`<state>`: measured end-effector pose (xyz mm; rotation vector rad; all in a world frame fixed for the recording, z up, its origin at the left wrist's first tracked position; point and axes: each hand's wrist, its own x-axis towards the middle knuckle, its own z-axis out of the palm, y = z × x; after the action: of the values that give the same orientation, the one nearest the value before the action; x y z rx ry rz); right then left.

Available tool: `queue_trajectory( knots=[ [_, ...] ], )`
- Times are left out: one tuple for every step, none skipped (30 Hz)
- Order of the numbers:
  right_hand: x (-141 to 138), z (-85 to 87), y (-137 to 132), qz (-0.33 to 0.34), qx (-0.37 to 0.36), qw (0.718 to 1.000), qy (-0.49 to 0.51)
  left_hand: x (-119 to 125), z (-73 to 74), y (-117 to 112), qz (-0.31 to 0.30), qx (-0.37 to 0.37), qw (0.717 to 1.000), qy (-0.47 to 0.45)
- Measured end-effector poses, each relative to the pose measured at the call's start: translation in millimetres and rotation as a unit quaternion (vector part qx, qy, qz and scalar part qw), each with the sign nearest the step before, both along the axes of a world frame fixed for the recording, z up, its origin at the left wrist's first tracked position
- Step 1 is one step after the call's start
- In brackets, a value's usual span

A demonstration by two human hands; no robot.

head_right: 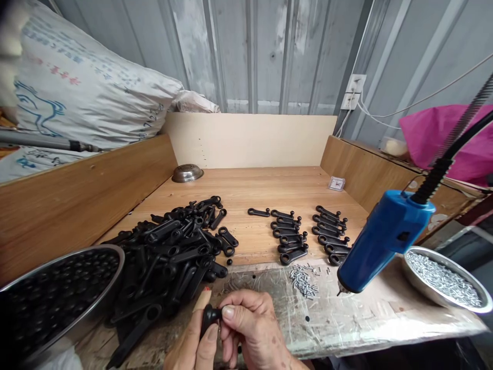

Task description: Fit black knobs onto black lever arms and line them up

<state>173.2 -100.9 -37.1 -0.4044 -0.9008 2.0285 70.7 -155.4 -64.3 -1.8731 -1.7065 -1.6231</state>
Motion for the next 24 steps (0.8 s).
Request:
queue_trajectory(
  knots=[
    [-0.3,3.1,1.8,0.005,-0.003,1.000,-0.031,-3.2,-2.2,2.2,-0.003,-0.008,1.000,0.010],
    [-0.7,6.0,4.7,0.012,-0.003,0.998,-0.063,-6.7,-4.8,5.1,-0.007,-0.017,1.000,0.020],
    [-1.4,8.4,8.6,0.018,-0.001,0.995,-0.095,-10.2,-7.4,8.6,-0.009,-0.029,0.999,0.031],
    [-2.1,10.6,13.6,0.023,0.007,0.992,-0.124,-13.2,-9.8,12.4,-0.012,-0.042,0.998,0.040],
    [-2.8,12.8,19.4,0.027,0.022,0.988,-0.152,-15.5,-11.8,16.1,-0.017,-0.056,0.997,0.045],
    [-3.2,15.4,26.0,0.028,0.050,0.980,-0.190,-16.9,-13.2,19.1,-0.022,-0.075,0.996,0.040],
    [-3.3,18.6,33.3,0.023,0.090,0.968,-0.235,-17.4,-14.2,21.2,-0.026,-0.097,0.995,0.023],
    [-2.9,22.6,41.0,0.013,0.135,0.950,-0.281,-17.5,-14.6,22.1,-0.031,-0.118,0.993,-0.004],
    [-2.1,27.5,49.2,0.001,0.180,0.928,-0.327,-17.4,-14.8,21.7,-0.036,-0.132,0.990,-0.036],
    [-0.9,33.0,57.8,-0.012,0.219,0.904,-0.368,-17.5,-15.1,20.3,-0.036,-0.137,0.987,-0.072],
    [0.6,38.9,66.8,-0.026,0.254,0.878,-0.404,-18.2,-15.7,18.1,-0.029,-0.133,0.985,-0.108],
    [2.3,44.7,76.3,-0.039,0.286,0.852,-0.437,-19.5,-17.1,15.4,-0.017,-0.121,0.982,-0.142],
    [3.8,50.0,86.2,-0.052,0.316,0.822,-0.471,-21.4,-19.5,12.5,-0.004,-0.103,0.981,-0.166],
    [5.0,54.5,96.6,-0.065,0.350,0.783,-0.510,-23.6,-22.8,9.7,0.012,-0.084,0.980,-0.181],
    [5.6,57.8,107.5,-0.076,0.381,0.738,-0.551,-25.8,-27.0,7.1,0.025,-0.066,0.979,-0.189],
    [5.6,59.8,118.6,-0.083,0.405,0.691,-0.592,-27.8,-31.9,4.9,0.035,-0.055,0.979,-0.192],
    [4.9,60.3,130.0,-0.087,0.422,0.645,-0.632,-29.3,-37.0,3.0,0.042,-0.050,0.979,-0.193],
    [3.6,59.3,141.5,-0.086,0.430,0.601,-0.668,-30.2,-41.9,1.7,0.045,-0.051,0.979,-0.194],
    [1.8,57.1,152.7,-0.083,0.433,0.561,-0.701,-30.5,-46.3,0.7,0.049,-0.054,0.978,-0.197],
    [-0.1,53.7,163.3,-0.079,0.435,0.524,-0.728,-30.4,-49.8,0.1,0.052,-0.058,0.977,-0.201],
    [-2.2,49.7,172.9,-0.075,0.435,0.492,-0.750,-30.0,-52.4,-0.1,0.051,-0.058,0.976,-0.204],
    [-4.2,45.3,180.8,-0.071,0.434,0.464,-0.769,-29.4,-54.1,-0.2,0.050,-0.053,0.976,-0.204],
    [-6.2,41.0,186.7,-0.069,0.435,0.441,-0.782,-28.8,-55.1,-0.1,0.048,-0.044,0.977,-0.203],
    [-8.5,37.1,190.1,-0.068,0.439,0.422,-0.791,-28.2,-55.6,-0.1,0.046,-0.037,0.977,-0.205]
  ],
)
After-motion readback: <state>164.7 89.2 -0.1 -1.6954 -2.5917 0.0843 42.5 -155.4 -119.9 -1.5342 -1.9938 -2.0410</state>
